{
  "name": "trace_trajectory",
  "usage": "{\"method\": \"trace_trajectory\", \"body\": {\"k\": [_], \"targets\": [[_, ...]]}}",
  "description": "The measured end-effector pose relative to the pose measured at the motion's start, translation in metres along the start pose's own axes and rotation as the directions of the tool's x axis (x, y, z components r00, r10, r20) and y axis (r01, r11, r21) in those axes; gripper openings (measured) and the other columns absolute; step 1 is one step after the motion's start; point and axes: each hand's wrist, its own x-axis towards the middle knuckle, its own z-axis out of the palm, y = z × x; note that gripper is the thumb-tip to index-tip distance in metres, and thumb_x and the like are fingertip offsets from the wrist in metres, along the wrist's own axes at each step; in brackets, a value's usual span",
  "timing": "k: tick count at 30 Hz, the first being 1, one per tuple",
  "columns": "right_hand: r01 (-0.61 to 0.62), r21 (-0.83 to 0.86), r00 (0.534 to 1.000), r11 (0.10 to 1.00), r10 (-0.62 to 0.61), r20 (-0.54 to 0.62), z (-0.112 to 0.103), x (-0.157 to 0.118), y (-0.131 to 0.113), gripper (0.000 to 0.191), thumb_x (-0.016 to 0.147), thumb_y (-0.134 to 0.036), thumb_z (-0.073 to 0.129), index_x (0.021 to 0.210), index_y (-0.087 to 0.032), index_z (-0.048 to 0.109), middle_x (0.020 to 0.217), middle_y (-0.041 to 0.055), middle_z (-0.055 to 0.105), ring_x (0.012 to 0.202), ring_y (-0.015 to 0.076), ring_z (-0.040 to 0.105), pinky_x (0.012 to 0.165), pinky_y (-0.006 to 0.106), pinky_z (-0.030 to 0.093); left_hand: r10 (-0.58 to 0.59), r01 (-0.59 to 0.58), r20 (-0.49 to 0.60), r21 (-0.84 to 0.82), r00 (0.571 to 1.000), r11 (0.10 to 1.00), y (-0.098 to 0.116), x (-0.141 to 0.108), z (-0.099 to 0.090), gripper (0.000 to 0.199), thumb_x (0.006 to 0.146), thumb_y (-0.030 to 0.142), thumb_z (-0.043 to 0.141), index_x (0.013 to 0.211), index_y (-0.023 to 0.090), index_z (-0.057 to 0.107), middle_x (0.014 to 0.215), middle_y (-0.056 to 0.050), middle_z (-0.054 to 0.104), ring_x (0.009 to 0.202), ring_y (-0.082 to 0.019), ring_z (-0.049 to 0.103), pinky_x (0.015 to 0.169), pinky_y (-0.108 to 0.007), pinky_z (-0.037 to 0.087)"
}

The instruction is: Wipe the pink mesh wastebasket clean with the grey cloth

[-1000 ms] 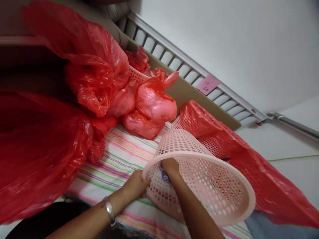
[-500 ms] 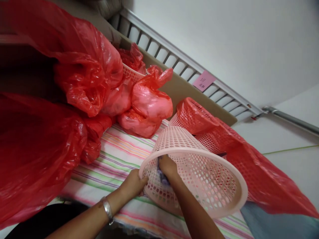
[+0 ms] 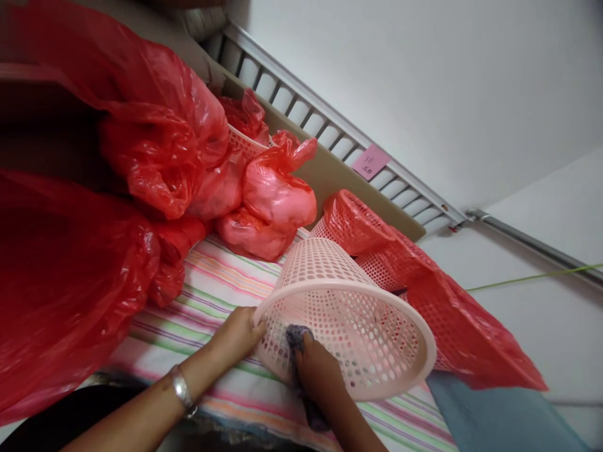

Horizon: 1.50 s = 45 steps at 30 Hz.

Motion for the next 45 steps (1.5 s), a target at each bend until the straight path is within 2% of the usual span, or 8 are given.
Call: {"method": "trace_trajectory", "body": {"k": [10, 17, 21, 25, 31, 36, 40, 45], "targets": [[-0.042, 0.051, 0.994, 0.998, 0.046, -0.094, -0.007, 0.102, -0.014, 0.039, 0.089, -0.029, 0.029, 0.113, -0.016, 0.057, 0.099, 0.0149, 0.066, 0.089, 0.0262, 0.063, 0.075, 0.038, 0.045, 0.060, -0.057, -0.017, 0.153, 0.998, 0.987, -0.001, 0.004, -0.003, 0.023, 0.070, 0.018, 0.042, 0.059, 0.014, 0.061, 0.053, 0.001, 0.056, 0.050, -0.012, 0.049, 0.046, -0.020, 0.028], [0.051, 0.076, 0.979, 0.996, -0.034, -0.201, -0.023, 0.159, -0.005, 0.040, 0.092, -0.028, 0.030, 0.123, -0.019, 0.053, 0.136, 0.0068, 0.046, 0.130, 0.0207, 0.032, 0.106, 0.032, 0.020, -0.018, 0.018, 0.016, 0.047, 1.000, 0.999, -0.013, -0.004, 0.009, 0.021, 0.074, 0.028, 0.050, 0.068, 0.013, 0.064, 0.061, -0.002, 0.063, 0.056, -0.015, 0.056, 0.052, -0.022, 0.038], [0.054, 0.103, 0.981, 0.993, -0.033, -0.193, -0.023, 0.158, -0.001, 0.039, 0.092, -0.029, 0.030, 0.122, -0.020, 0.053, 0.133, 0.0057, 0.050, 0.124, 0.0191, 0.040, 0.103, 0.030, 0.025, -0.137, 0.166, 0.163, -0.175, 0.977, 0.971, -0.020, -0.008, 0.026, 0.035, 0.080, 0.043, 0.042, 0.067, 0.014, 0.058, 0.048, 0.001, 0.053, 0.042, -0.013, 0.051, 0.040, -0.022, 0.038], [0.031, 0.123, 0.989, 0.992, -0.013, -0.146, -0.023, 0.136, -0.003, 0.039, 0.091, -0.031, 0.032, 0.121, -0.021, 0.054, 0.126, 0.0078, 0.056, 0.117, 0.0225, 0.048, 0.093, 0.032, 0.036, -0.087, 0.122, 0.142, -0.258, 0.986, 0.958, -0.016, -0.007, 0.033, 0.037, 0.081, 0.048, 0.040, 0.065, 0.017, 0.053, 0.048, 0.001, 0.051, 0.042, -0.013, 0.051, 0.039, -0.022, 0.039], [0.047, 0.114, 0.996, 0.992, -0.039, -0.074, -0.004, 0.039, -0.019, 0.034, 0.087, -0.029, 0.034, 0.111, -0.016, 0.055, 0.095, 0.0107, 0.067, 0.085, 0.0225, 0.064, 0.071, 0.030, 0.045, -0.090, 0.117, 0.119, -0.243, 0.989, 0.963, -0.009, -0.009, 0.033, 0.039, 0.081, 0.048, 0.039, 0.063, 0.016, 0.053, 0.045, 0.001, 0.050, 0.038, -0.014, 0.050, 0.039, -0.022, 0.038], [0.071, 0.094, 0.997, 0.993, -0.067, -0.042, 0.017, -0.026, -0.013, 0.034, 0.083, -0.021, 0.034, 0.110, -0.019, 0.054, 0.094, 0.0103, 0.065, 0.083, 0.0241, 0.064, 0.067, 0.032, 0.045, -0.038, 0.045, 0.089, -0.078, 0.995, 0.996, -0.009, -0.010, 0.028, 0.042, 0.084, 0.046, 0.035, 0.067, 0.015, 0.058, 0.055, -0.003, 0.060, 0.043, -0.014, 0.053, 0.042, -0.022, 0.037], [-0.019, 0.050, 1.000, 0.999, 0.020, -0.019, 0.013, -0.009, -0.002, 0.033, 0.086, -0.024, 0.032, 0.109, -0.017, 0.054, 0.089, 0.0118, 0.066, 0.079, 0.0260, 0.065, 0.066, 0.035, 0.046, 0.097, -0.098, 0.013, 0.158, 0.995, 0.983, -0.004, -0.007, 0.020, 0.040, 0.085, 0.039, 0.037, 0.067, 0.015, 0.063, 0.065, -0.007, 0.066, 0.064, -0.019, 0.059, 0.059, -0.025, 0.039], [-0.051, 0.041, 0.997, 0.998, 0.053, -0.052, -0.004, 0.060, 0.001, 0.035, 0.089, -0.027, 0.033, 0.110, -0.013, 0.057, 0.094, 0.0150, 0.066, 0.087, 0.0272, 0.064, 0.072, 0.038, 0.046, 0.088, -0.092, 0.032, 0.185, 0.996, 0.978, 0.005, -0.006, 0.017, 0.037, 0.085, 0.036, 0.037, 0.072, 0.015, 0.065, 0.068, -0.007, 0.066, 0.063, -0.018, 0.058, 0.058, -0.024, 0.038]]}}
